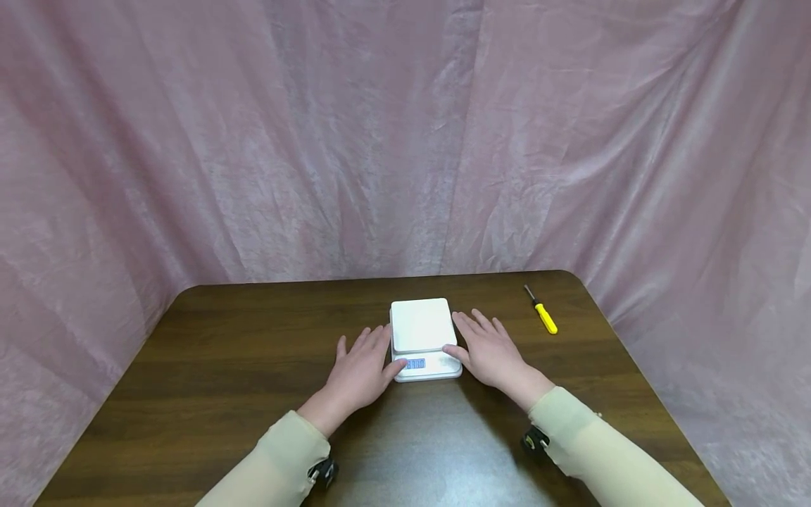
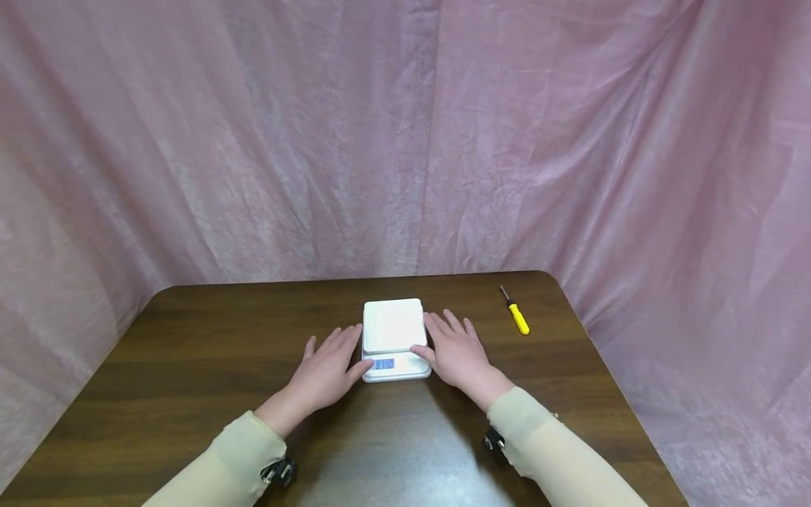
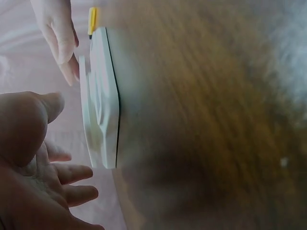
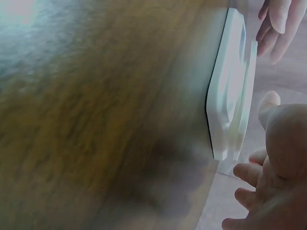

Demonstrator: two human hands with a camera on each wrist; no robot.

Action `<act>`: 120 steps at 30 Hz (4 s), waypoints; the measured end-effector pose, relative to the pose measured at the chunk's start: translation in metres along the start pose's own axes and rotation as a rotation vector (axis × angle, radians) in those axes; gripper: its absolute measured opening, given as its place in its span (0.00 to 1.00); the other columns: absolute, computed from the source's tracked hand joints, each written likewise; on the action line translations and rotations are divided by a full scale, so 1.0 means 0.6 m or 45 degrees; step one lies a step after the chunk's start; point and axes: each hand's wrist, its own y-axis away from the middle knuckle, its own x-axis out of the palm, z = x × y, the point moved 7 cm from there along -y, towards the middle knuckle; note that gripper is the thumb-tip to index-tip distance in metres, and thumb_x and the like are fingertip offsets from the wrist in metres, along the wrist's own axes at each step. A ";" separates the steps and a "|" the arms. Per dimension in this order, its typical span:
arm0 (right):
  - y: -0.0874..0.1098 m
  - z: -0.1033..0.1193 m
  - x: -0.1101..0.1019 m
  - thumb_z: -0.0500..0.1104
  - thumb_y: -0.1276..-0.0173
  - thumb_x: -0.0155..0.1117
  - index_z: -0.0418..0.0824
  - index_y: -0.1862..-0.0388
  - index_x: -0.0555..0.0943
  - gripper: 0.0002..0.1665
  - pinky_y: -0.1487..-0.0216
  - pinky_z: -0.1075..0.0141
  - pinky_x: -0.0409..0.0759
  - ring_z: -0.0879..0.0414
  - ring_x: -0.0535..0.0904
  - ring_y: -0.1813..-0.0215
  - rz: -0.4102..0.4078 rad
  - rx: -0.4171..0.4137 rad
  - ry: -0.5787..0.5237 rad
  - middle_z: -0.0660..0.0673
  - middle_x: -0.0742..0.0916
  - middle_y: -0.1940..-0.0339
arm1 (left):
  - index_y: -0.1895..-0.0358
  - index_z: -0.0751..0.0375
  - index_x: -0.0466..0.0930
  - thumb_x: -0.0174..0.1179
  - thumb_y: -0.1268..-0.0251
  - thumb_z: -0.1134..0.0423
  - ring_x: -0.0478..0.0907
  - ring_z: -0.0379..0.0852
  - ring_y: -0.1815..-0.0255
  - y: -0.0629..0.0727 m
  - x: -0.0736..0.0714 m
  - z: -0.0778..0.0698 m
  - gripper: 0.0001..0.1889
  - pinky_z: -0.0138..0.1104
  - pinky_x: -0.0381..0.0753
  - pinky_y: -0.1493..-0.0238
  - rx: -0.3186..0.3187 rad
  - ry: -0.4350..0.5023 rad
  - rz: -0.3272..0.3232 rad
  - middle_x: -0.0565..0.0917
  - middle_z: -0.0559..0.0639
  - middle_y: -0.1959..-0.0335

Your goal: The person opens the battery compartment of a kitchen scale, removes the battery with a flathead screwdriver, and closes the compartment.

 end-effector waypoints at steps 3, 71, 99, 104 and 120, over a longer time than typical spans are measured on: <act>-0.006 -0.001 -0.001 0.63 0.13 0.59 0.34 0.11 0.63 0.47 0.17 0.30 0.55 0.33 0.59 0.12 0.018 0.028 -0.032 0.35 0.72 0.15 | 0.11 0.61 0.60 0.60 0.15 0.39 0.61 0.67 0.14 -0.010 0.000 0.004 0.42 0.76 0.52 0.21 -0.019 0.016 0.013 0.68 0.63 0.15; -0.028 0.013 0.026 0.64 0.11 0.55 0.26 0.12 0.59 0.51 0.18 0.36 0.64 0.30 0.62 0.14 0.158 0.200 -0.382 0.23 0.69 0.17 | 0.12 0.67 0.56 0.56 0.13 0.39 0.62 0.69 0.15 -0.047 0.017 -0.003 0.44 0.73 0.49 0.19 -0.106 0.314 0.138 0.72 0.66 0.19; -0.017 0.019 -0.023 0.63 0.14 0.60 0.26 0.12 0.59 0.53 0.20 0.33 0.65 0.32 0.59 0.12 0.032 0.221 -0.435 0.24 0.68 0.15 | 0.09 0.64 0.47 0.59 0.14 0.42 0.72 0.68 0.21 -0.053 -0.011 -0.014 0.47 0.66 0.65 0.22 -0.060 0.434 0.020 0.72 0.68 0.19; -0.015 0.018 -0.031 0.64 0.14 0.60 0.26 0.11 0.57 0.54 0.19 0.33 0.64 0.33 0.57 0.11 0.003 0.220 -0.455 0.25 0.67 0.15 | 0.08 0.62 0.45 0.61 0.15 0.44 0.72 0.66 0.21 -0.050 -0.022 -0.017 0.48 0.62 0.71 0.23 -0.058 0.492 -0.018 0.70 0.68 0.17; -0.015 0.021 -0.062 0.63 0.14 0.62 0.29 0.10 0.56 0.54 0.19 0.34 0.64 0.33 0.57 0.11 -0.118 0.179 -0.516 0.27 0.66 0.13 | 0.07 0.52 0.38 0.61 0.15 0.43 0.77 0.64 0.25 -0.055 -0.038 -0.014 0.50 0.59 0.78 0.29 -0.053 0.598 -0.076 0.70 0.65 0.17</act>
